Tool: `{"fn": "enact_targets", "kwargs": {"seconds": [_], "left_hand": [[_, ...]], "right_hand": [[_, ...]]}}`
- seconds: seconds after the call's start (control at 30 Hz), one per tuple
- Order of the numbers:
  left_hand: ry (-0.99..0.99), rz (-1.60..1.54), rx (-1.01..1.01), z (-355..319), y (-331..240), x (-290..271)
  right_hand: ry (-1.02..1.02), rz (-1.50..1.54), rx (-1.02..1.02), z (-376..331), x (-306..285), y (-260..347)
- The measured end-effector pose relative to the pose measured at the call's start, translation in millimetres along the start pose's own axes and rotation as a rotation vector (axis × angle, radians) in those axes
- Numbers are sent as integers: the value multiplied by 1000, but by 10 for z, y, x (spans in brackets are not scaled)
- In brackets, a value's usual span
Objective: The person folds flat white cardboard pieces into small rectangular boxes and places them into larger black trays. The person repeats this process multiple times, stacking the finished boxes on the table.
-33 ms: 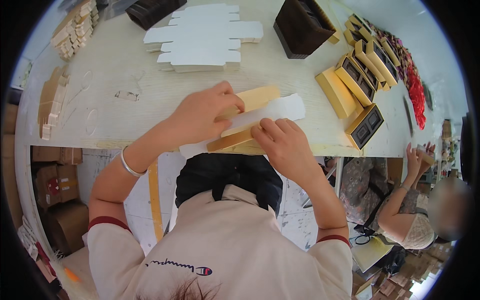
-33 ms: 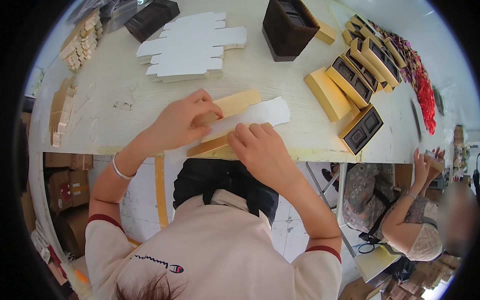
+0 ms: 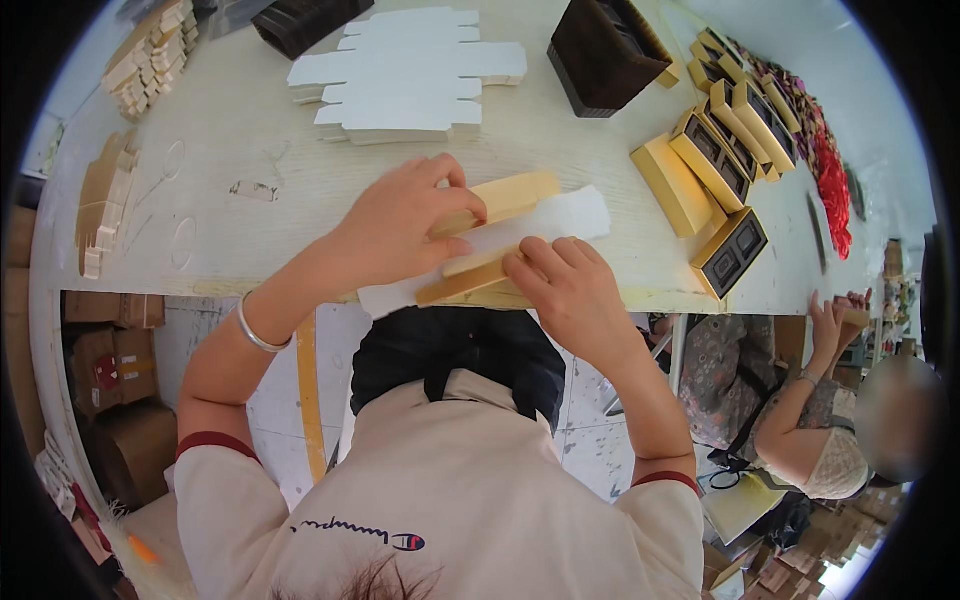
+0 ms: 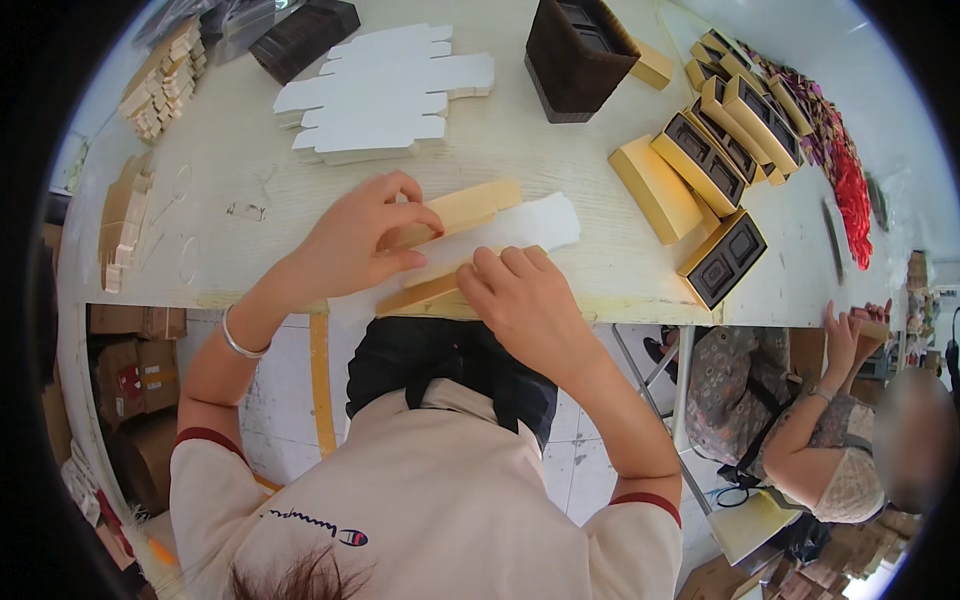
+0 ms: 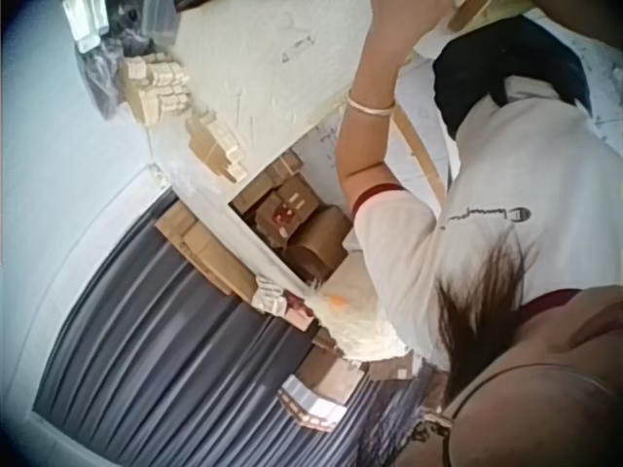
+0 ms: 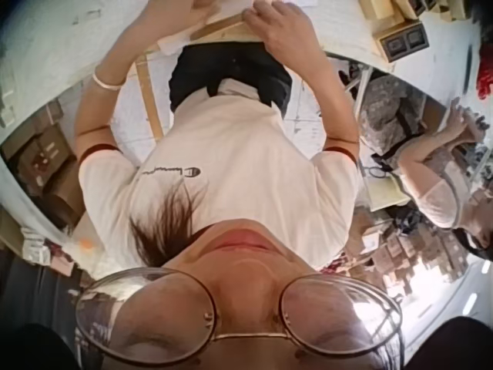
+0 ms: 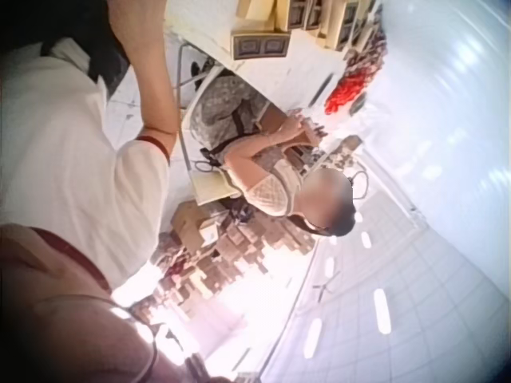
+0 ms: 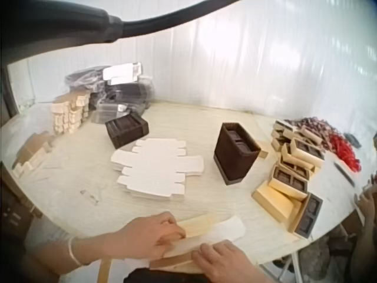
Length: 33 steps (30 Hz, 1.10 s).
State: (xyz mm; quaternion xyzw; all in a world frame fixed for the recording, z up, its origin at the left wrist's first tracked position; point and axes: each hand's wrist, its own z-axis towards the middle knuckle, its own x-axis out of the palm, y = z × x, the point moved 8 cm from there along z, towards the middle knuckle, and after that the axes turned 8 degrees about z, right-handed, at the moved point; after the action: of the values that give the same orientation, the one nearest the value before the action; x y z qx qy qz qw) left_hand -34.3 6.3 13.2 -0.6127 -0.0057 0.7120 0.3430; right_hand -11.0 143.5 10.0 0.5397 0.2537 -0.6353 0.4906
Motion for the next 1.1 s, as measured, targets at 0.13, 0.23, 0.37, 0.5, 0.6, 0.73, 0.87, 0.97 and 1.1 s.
{"fn": "enact_targets", "kwargs": {"seconds": [0.13, 0.23, 0.37, 0.5, 0.6, 0.73, 0.87, 0.97, 1.1], "left_hand": [[68, -63, -35, -53, 142, 92], [232, -243, -280, -48, 200, 202], [169, -230, -294, -93, 32, 251], [48, -133, -211, -135, -71, 232], [14, -96, -34, -180, -192, 183], [160, -215, 295, -312, -260, 124], [271, -249, 237, -349, -218, 159], [115, -189, 338, -314, -235, 188], [-65, -107, 259, -298, -305, 279]], "right_hand": [[-29, 15, 15, 1, -37, -44], [-3, -34, 111, 68, -9, 16], [-25, 252, 128, 39, 73, 181], [-137, 507, 42, 16, 147, 130], [-187, 613, 71, 37, 142, 52], [-151, 895, 192, -26, 163, -182], [-145, 870, 152, -17, 143, -175], [-138, 713, 131, 16, 105, -78], [-122, 603, 130, 31, 60, -2]]}}
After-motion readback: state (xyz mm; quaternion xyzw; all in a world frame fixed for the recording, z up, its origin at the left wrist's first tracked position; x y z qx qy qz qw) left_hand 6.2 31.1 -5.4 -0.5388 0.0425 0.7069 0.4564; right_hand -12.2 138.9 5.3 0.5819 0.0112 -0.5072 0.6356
